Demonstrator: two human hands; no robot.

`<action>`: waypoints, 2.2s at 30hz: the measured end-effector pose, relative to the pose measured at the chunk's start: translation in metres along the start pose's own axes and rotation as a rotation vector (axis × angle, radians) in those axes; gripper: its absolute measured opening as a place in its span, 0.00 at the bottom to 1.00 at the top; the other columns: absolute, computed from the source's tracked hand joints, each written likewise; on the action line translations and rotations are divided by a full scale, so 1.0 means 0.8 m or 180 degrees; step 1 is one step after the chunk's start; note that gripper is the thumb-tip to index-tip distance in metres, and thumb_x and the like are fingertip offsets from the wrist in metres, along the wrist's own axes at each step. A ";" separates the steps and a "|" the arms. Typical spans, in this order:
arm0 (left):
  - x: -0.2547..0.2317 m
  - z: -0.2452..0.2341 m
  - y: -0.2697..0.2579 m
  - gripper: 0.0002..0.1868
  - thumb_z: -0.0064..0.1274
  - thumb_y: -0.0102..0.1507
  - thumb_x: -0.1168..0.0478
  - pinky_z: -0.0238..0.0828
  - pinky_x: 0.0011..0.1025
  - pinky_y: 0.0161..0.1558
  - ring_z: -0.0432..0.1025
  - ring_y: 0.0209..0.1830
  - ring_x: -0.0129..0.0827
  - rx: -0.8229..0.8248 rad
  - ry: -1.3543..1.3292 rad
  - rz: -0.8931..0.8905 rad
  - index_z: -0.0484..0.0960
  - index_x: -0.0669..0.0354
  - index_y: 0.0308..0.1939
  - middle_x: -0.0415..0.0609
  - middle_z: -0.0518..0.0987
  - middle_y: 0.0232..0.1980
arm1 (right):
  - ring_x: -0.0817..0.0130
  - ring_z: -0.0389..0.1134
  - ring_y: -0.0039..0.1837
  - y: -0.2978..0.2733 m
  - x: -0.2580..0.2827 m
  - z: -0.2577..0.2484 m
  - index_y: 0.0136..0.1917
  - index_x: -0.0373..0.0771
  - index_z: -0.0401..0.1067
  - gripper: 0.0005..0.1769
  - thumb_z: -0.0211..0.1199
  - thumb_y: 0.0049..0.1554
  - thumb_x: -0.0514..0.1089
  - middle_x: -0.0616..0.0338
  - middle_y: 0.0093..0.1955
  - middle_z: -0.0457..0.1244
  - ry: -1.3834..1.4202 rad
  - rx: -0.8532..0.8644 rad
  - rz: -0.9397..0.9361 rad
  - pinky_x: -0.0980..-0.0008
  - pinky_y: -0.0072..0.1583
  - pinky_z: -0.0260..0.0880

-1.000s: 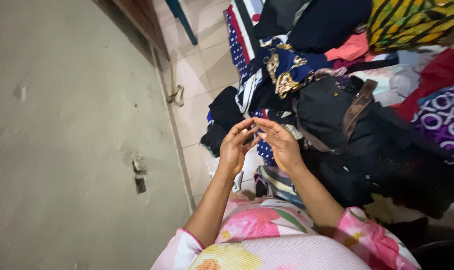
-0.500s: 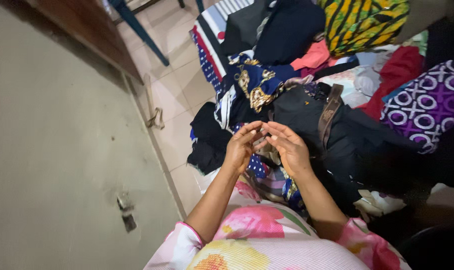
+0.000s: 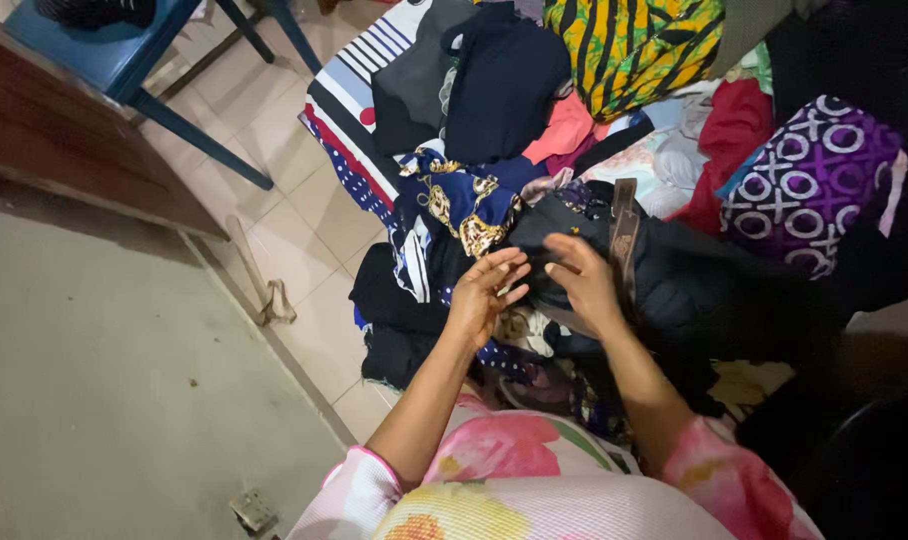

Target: The person sorts a pile of mixed clothing on a bed, picking up items one by one, briefly unfolding or inspecting them, and placing them into a black bucket or onto a nearby blue stool. The person handles various garments including shirts, pants, and patterned fabrics.

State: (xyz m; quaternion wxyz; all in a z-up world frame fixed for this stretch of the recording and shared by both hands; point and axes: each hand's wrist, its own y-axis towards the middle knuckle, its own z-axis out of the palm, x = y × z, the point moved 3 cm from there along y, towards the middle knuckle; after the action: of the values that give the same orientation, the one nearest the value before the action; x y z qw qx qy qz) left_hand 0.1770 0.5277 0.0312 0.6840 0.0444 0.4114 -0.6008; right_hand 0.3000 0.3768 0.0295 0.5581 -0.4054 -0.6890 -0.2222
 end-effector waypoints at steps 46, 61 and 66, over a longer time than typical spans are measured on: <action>0.082 -0.034 -0.021 0.14 0.45 0.68 0.66 0.76 0.32 0.46 0.79 0.50 0.39 -0.0562 -0.0042 -0.0302 0.78 0.64 0.56 0.55 0.83 0.53 | 0.53 0.67 0.72 -0.045 0.047 -0.279 0.74 0.34 0.61 0.37 0.68 0.53 0.34 0.50 0.71 0.65 0.1861 -0.1995 -0.1403 0.54 0.77 0.65; 0.055 -0.054 -0.016 0.14 0.46 0.68 0.63 0.73 0.35 0.51 0.78 0.53 0.37 -0.0810 -0.0053 -0.0248 0.78 0.59 0.55 0.52 0.83 0.54 | 0.66 0.67 0.46 0.020 -0.043 -0.090 0.50 0.30 0.72 0.16 0.76 0.53 0.36 0.55 0.47 0.68 -0.0079 -0.1390 0.0027 0.62 0.49 0.70; 0.059 -0.059 -0.004 0.15 0.53 0.67 0.55 0.68 0.38 0.49 0.72 0.51 0.34 -0.1225 -0.0039 -0.0446 0.77 0.50 0.56 0.42 0.79 0.51 | 0.51 0.72 0.56 -0.025 -0.069 -0.016 0.55 0.29 0.72 0.27 0.75 0.42 0.32 0.44 0.53 0.69 -0.1028 -0.0351 -0.0751 0.58 0.57 0.71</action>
State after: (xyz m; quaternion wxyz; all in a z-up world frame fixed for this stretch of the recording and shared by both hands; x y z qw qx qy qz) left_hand 0.1473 0.5156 -0.0273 0.6388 -0.1195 0.5166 -0.5575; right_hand 0.2942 0.3389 -0.0165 0.3874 -0.3822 -0.7991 -0.2555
